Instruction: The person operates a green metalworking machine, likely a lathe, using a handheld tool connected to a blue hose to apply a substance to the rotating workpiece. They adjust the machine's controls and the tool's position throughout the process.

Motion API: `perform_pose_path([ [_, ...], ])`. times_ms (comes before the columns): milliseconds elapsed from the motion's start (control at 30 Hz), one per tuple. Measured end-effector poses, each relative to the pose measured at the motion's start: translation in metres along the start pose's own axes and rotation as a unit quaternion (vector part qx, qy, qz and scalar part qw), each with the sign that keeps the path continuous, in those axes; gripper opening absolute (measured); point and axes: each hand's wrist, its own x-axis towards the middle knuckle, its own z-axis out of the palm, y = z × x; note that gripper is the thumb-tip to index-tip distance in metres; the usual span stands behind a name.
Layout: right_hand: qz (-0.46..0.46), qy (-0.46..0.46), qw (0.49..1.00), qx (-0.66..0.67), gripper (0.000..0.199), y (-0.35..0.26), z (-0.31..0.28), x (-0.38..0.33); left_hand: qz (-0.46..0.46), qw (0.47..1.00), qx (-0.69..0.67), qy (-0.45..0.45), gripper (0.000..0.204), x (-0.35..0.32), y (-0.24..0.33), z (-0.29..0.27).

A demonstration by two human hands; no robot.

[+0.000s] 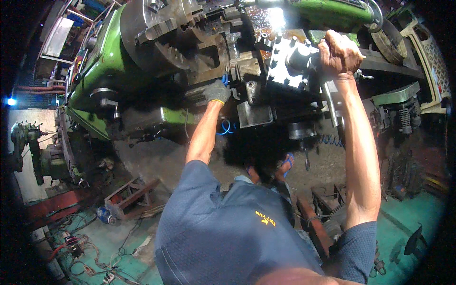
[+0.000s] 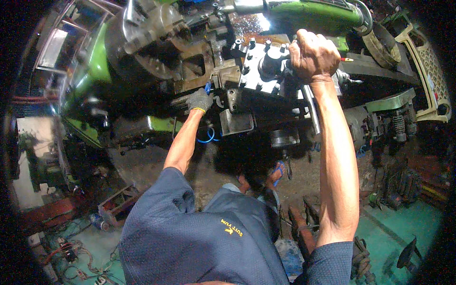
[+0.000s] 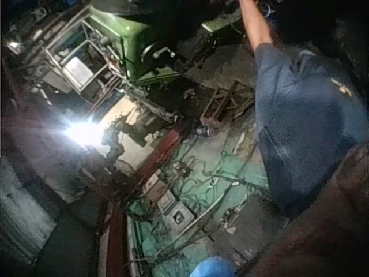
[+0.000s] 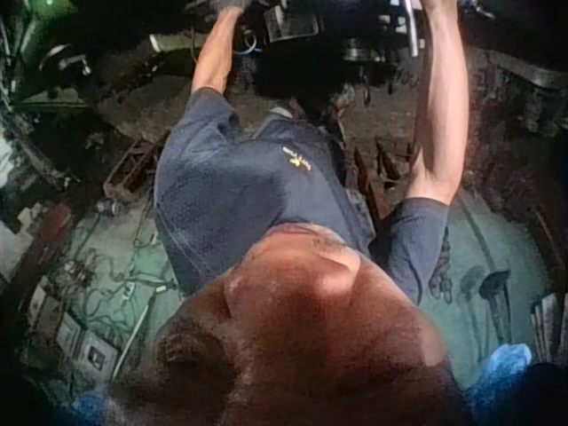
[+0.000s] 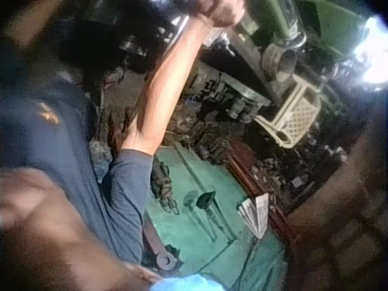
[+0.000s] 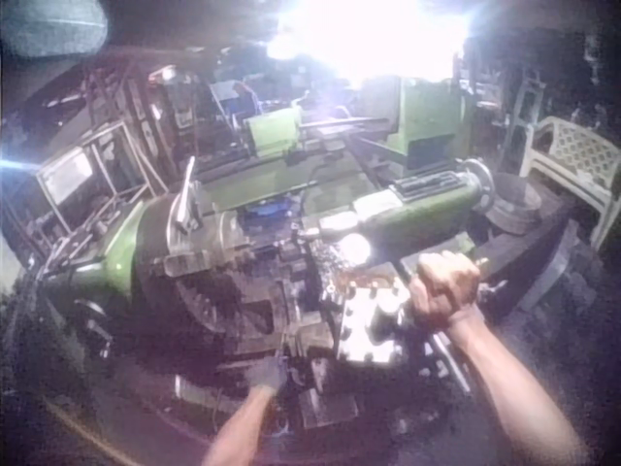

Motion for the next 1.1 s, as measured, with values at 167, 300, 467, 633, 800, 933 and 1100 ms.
perform_pose_path([
  [167,-0.004,-0.001,1.0,-0.008,0.017,0.001,0.002,-0.002,0.034,0.999,0.009,-0.015,0.036,0.021,0.007,-0.008],
  [300,-0.003,-0.006,1.0,-0.01,0.018,0.0,0.003,-0.001,0.031,0.997,0.018,0.071,0.041,0.036,0.003,-0.003],
  [467,0.001,0.0,1.0,-0.005,0.017,0.003,0.004,-0.003,-0.025,0.999,-0.001,0.025,0.051,0.049,0.014,-0.028],
  [633,-0.001,-0.001,1.0,-0.006,0.016,0.002,0.006,-0.001,-0.027,0.999,-0.002,0.021,0.045,0.063,0.004,-0.034],
  [800,0.0,-0.007,1.0,-0.012,0.015,0.001,0.006,-0.001,0.032,0.995,0.067,0.062,0.044,0.051,0.011,-0.002],
  [933,0.006,0.026,0.999,0.017,0.015,-0.002,0.002,-0.003,0.033,0.999,-0.002,0.03,0.042,0.045,0.023,-0.004],
  [1100,0.008,-0.009,1.0,-0.025,0.016,0.0,0.004,-0.003,0.003,1.0,0.018,-0.005,0.037,0.054,0.034,-0.032],
])
